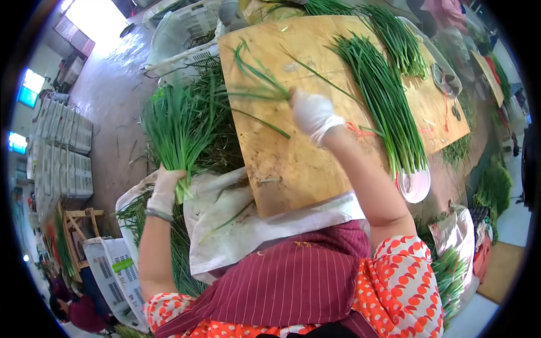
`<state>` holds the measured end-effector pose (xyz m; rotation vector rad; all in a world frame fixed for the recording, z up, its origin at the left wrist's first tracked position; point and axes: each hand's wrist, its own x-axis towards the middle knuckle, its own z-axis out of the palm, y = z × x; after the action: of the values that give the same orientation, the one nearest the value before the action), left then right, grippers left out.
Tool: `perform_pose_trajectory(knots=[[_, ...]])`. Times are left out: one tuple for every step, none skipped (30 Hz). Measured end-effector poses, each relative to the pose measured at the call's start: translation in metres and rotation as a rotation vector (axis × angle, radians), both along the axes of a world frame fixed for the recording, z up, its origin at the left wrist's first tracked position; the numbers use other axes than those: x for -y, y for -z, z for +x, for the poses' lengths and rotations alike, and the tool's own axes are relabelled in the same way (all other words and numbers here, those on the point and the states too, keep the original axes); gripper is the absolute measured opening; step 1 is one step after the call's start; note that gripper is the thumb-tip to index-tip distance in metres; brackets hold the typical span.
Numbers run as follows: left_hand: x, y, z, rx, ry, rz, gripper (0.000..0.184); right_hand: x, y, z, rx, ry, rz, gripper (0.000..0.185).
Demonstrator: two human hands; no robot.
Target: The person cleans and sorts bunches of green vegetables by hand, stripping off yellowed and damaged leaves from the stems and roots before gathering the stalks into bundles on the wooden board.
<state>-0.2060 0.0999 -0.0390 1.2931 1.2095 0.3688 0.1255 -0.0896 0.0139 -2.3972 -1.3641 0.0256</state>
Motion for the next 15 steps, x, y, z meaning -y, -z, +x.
perform_pose_trajectory(knots=[[-0.007, -0.003, 0.0, -0.347, 0.212, 0.551, 0.038, -0.008, -0.012, 0.016, -0.021, 0.016, 0.137, 0.016], [-0.01, -0.013, -0.002, -0.356, 0.201, 0.543, 0.038, -0.015, -0.014, 0.035, -0.019, 0.082, 0.108, 0.017], [-0.016, -0.031, -0.004, -0.709, 0.273, 0.657, 0.052, -0.019, -0.015, 0.054, -0.018, 0.15, 0.084, 0.018], [-0.029, -0.046, -0.002, -1.062, 0.338, 0.771, 0.067, -0.02, -0.014, 0.07, 0.078, 0.175, 0.035, 0.021], [-0.042, -0.052, -0.005, -1.073, 0.326, 0.767, 0.067, -0.017, -0.008, 0.081, 0.169, 0.196, -0.02, 0.024], [-0.053, -0.054, -0.012, -1.178, 0.466, 0.772, 0.07, -0.014, 0.004, 0.088, 0.145, 0.228, -0.056, 0.026], [-0.064, -0.059, -0.016, -1.276, 0.602, 0.773, 0.074, -0.017, 0.016, 0.093, 0.127, 0.256, -0.085, 0.027], [-0.071, -0.071, -0.015, -1.283, 0.625, 0.695, 0.077, -0.02, 0.028, 0.093, 0.119, 0.266, -0.177, 0.028], [-0.073, -0.082, -0.015, -1.294, 0.609, 0.682, 0.077, -0.026, 0.042, 0.09, 0.112, 0.278, -0.269, 0.029], [-0.074, -0.092, -0.014, -1.313, 0.62, 0.606, 0.079, -0.039, 0.075, 0.087, 0.239, 0.302, -0.326, 0.031], [-0.078, -0.097, -0.015, -1.33, 0.633, 0.531, 0.081, -0.044, 0.047, 0.048, 0.272, 0.232, -0.397, 0.035], [-0.087, -0.098, -0.021, -1.292, 0.641, 0.513, 0.085, -0.059, 0.048, 0.025, 0.017, 0.295, -0.296, 0.037], [-0.096, -0.097, -0.03, -1.302, 0.624, 0.504, 0.085, -0.073, 0.053, 0.002, 0.118, 0.152, -0.323, 0.035], [-0.104, -0.095, -0.04, -1.201, 0.538, 0.452, 0.083, -0.089, 0.052, -0.025, 0.106, 0.111, -0.299, 0.034], [-0.113, -0.091, -0.052, -1.098, 0.454, 0.404, 0.082, -0.113, 0.064, -0.044, 0.219, -0.022, -0.323, 0.033]])
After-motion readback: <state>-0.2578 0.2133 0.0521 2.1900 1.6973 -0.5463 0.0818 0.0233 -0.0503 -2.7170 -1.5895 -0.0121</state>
